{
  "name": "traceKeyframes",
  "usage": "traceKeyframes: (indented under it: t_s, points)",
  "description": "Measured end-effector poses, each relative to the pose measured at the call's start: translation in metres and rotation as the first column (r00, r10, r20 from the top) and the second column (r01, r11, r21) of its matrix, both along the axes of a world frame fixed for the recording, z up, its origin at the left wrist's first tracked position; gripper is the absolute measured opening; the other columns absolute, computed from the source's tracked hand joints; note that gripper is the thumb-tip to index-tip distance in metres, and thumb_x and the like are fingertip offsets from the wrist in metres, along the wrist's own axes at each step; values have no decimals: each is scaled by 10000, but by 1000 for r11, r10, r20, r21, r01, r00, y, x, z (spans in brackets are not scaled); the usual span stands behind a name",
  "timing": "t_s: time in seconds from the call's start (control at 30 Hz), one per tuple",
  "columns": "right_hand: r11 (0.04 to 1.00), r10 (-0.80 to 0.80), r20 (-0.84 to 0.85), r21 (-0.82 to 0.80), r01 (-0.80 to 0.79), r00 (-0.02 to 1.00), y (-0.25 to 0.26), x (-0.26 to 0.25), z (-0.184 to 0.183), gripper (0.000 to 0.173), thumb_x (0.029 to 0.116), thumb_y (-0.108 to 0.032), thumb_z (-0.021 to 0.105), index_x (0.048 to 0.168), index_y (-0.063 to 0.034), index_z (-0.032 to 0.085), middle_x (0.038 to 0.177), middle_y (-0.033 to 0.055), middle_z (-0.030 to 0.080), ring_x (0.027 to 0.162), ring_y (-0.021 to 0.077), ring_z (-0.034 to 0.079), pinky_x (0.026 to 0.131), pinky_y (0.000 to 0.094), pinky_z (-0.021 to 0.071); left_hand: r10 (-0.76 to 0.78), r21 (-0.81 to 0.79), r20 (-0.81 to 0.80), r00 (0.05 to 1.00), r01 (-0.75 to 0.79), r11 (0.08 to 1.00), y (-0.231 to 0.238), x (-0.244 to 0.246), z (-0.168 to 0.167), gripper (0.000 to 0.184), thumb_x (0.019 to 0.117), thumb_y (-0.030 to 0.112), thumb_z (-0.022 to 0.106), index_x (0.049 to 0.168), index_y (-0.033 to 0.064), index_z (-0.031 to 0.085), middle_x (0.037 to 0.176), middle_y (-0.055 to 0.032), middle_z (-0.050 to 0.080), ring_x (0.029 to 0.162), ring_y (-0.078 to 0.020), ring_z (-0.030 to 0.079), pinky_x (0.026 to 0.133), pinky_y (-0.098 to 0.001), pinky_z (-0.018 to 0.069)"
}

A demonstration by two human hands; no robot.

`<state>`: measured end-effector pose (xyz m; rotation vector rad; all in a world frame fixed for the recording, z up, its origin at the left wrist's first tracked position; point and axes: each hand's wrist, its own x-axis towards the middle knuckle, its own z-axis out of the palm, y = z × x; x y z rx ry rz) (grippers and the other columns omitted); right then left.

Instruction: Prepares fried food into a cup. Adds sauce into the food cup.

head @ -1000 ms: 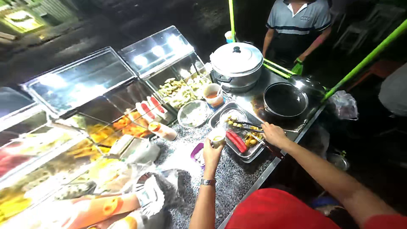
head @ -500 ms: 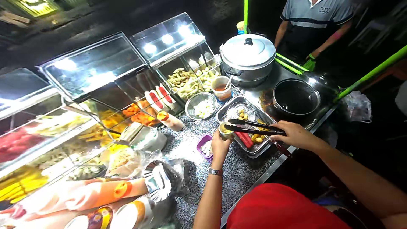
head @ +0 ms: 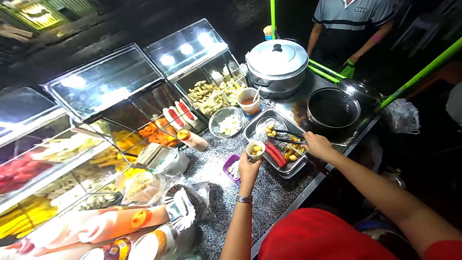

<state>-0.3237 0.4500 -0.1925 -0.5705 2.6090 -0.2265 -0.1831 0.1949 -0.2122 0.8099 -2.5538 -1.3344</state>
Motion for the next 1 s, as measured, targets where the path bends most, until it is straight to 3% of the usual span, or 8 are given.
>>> traceKeyframes:
  t_s: [0.1, 0.23, 0.37, 0.47, 0.53, 0.63, 0.8, 1.0]
  points:
    - [1000, -14, 27, -26, 15, 1000, 10, -1, 2, 551, 1055, -362, 587, 1453, 14, 527, 1433, 224, 559, 1241, 411, 607, 1045, 574, 473, -2, -11, -10, 1000, 2, 1000, -4, 3, -5, 704, 795, 195, 845, 1391, -32, 548, 1323, -227, 632, 1192, -314, 649, 1038, -479, 511]
    - [980, -45, 90, -190, 62, 995, 28, 2, 15, 585, 1030, -403, 627, 1453, -7, 549, 1422, 221, 580, 1290, 399, 582, 1090, 590, 439, -10, -56, 76, 997, 15, 998, -2, 5, -1, 724, 813, 210, 839, 1421, -28, 526, 1367, -234, 604, 1253, -344, 609, 1077, -508, 472]
    - [927, 105, 109, -371, -57, 989, 31, 23, 40, 576, 1016, -422, 642, 1421, -17, 585, 1358, 216, 622, 1254, 374, 605, 1085, 566, 448, -17, -77, 86, 996, 23, 997, 2, 4, -2, 712, 820, 226, 835, 1415, -27, 536, 1360, -235, 613, 1249, -351, 614, 1074, -524, 469]
    - [921, 190, 138, -367, -128, 972, 28, 32, 61, 636, 1005, -468, 641, 1460, -34, 546, 1402, 193, 598, 1277, 351, 590, 1094, 555, 439, 22, 18, 55, 998, -23, 1000, 5, 2, 0, 673, 816, 178, 847, 1381, -31, 546, 1303, -220, 648, 1205, -326, 641, 1058, -502, 489]
    - [926, 125, 70, -368, -91, 990, 29, 25, 59, 630, 996, -443, 667, 1441, -10, 557, 1347, 213, 616, 1209, 377, 622, 1039, 583, 475, 66, 102, -50, 997, -61, 993, 6, 3, -6, 690, 801, 150, 840, 1382, -60, 532, 1278, -231, 659, 1171, -302, 662, 1034, -466, 515]
    - [974, 2, -16, -228, -6, 1000, 26, 4, 42, 643, 991, -411, 688, 1446, 16, 535, 1362, 235, 594, 1170, 411, 640, 1001, 594, 501, 117, 187, -174, 978, -84, 979, 7, 9, -13, 740, 777, 118, 850, 1397, -88, 503, 1265, -245, 659, 1144, -274, 673, 1006, -406, 537]
    - [998, -19, -24, -59, 18, 1000, 10, -12, 0, 618, 1023, -361, 644, 1472, 35, 489, 1436, 240, 540, 1232, 428, 601, 1024, 578, 488, 82, 178, -165, 983, -52, 983, 7, 15, -17, 725, 774, 130, 860, 1377, -85, 521, 1261, -231, 665, 1143, -241, 684, 1004, -373, 550]
    - [998, 42, -40, -43, -44, 998, 10, -4, -15, 489, 1069, -297, 565, 1444, 14, 529, 1409, 232, 574, 1235, 424, 608, 1029, 570, 483, 102, 150, -140, 985, -81, 985, 3, 19, -22, 727, 769, 139, 860, 1381, -67, 526, 1263, -226, 663, 1145, -251, 676, 1006, -393, 543]
